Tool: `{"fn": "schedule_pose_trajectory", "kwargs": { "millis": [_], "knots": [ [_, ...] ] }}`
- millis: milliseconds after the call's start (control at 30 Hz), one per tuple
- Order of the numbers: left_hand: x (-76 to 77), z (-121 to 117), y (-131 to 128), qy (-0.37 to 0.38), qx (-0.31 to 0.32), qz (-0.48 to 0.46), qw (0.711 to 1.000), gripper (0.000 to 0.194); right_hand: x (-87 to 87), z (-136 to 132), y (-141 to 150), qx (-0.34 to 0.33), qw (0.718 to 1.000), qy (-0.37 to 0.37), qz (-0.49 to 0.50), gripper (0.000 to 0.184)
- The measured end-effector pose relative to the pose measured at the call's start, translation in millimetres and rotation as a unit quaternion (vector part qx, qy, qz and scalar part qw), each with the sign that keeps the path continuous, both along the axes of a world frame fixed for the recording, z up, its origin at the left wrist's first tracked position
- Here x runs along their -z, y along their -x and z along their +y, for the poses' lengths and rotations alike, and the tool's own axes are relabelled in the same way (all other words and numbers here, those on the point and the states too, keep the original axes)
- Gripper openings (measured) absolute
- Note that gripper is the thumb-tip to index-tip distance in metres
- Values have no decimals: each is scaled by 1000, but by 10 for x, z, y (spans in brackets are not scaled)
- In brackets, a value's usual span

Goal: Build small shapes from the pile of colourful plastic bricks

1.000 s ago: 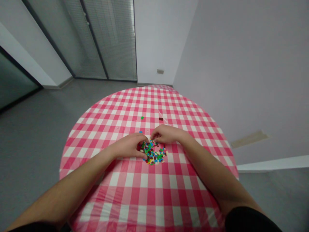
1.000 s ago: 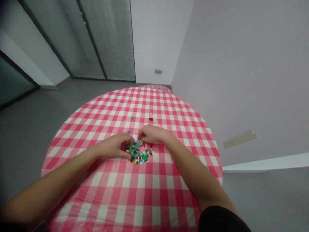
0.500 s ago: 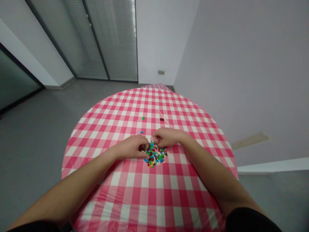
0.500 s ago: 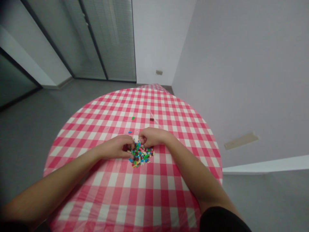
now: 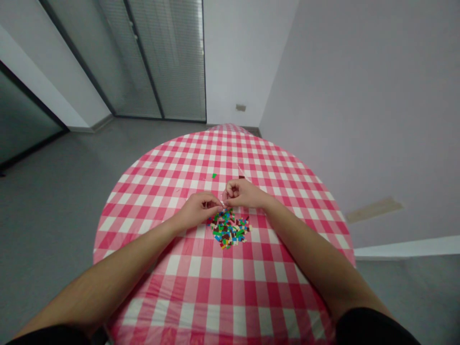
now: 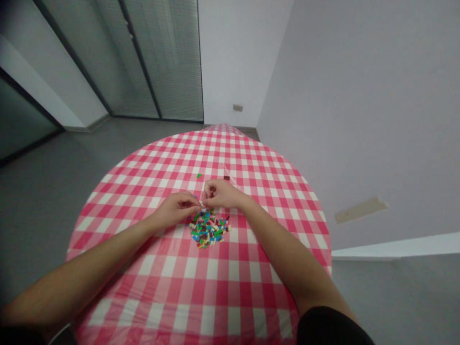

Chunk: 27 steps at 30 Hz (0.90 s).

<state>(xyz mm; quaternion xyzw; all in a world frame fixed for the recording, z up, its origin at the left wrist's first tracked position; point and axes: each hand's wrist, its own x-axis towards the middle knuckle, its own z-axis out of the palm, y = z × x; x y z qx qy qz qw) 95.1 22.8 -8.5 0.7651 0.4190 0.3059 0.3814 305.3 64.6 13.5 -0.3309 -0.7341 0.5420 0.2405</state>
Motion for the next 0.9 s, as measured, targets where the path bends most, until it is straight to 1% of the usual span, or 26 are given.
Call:
{"fn": "schedule_pose_trajectory", "kwargs": {
  "millis": [167, 333, 433, 500, 567, 633, 700, 767, 833, 900],
  "knots": [
    [42, 27, 2, -16, -18, -4, 1000, 16, 27, 8, 0, -2, 1000, 1, 8, 30],
    [74, 55, 1, -21, -40, 21, 999, 18, 43, 10, 11, 0, 1000, -17, -5, 25],
    [79, 76, 22, -31, -64, 24, 997, 13, 83, 56, -10, 29, 999, -15, -12, 20],
    [84, 95, 47, -36, -94, 23, 995, 11, 124, 96, -24, 70, 996, -39, -35, 14],
    [93, 120, 78, -44, -124, 28, 991, 13, 166, 124, -23, 105, 988, -83, -79, 8],
    [105, 151, 113, -60, -144, 35, 987, 16, 199, 130, -5, 119, 976, -132, -129, 11],
    [118, 187, 151, -76, -160, 40, 983, 17, 217, 121, 18, 118, 962, -175, -173, 16],
    [133, 225, 186, -87, -182, 41, 979, 18, 217, 109, 31, 115, 950, -203, -206, 19],
    [150, 261, 213, -85, -201, 41, 975, 19, 200, 104, 25, 94, 948, -207, -223, 20],
    [173, 287, 229, -79, -210, 41, 974, 20, 175, 106, 6, 51, 952, -200, -226, 18]
  ]
}}
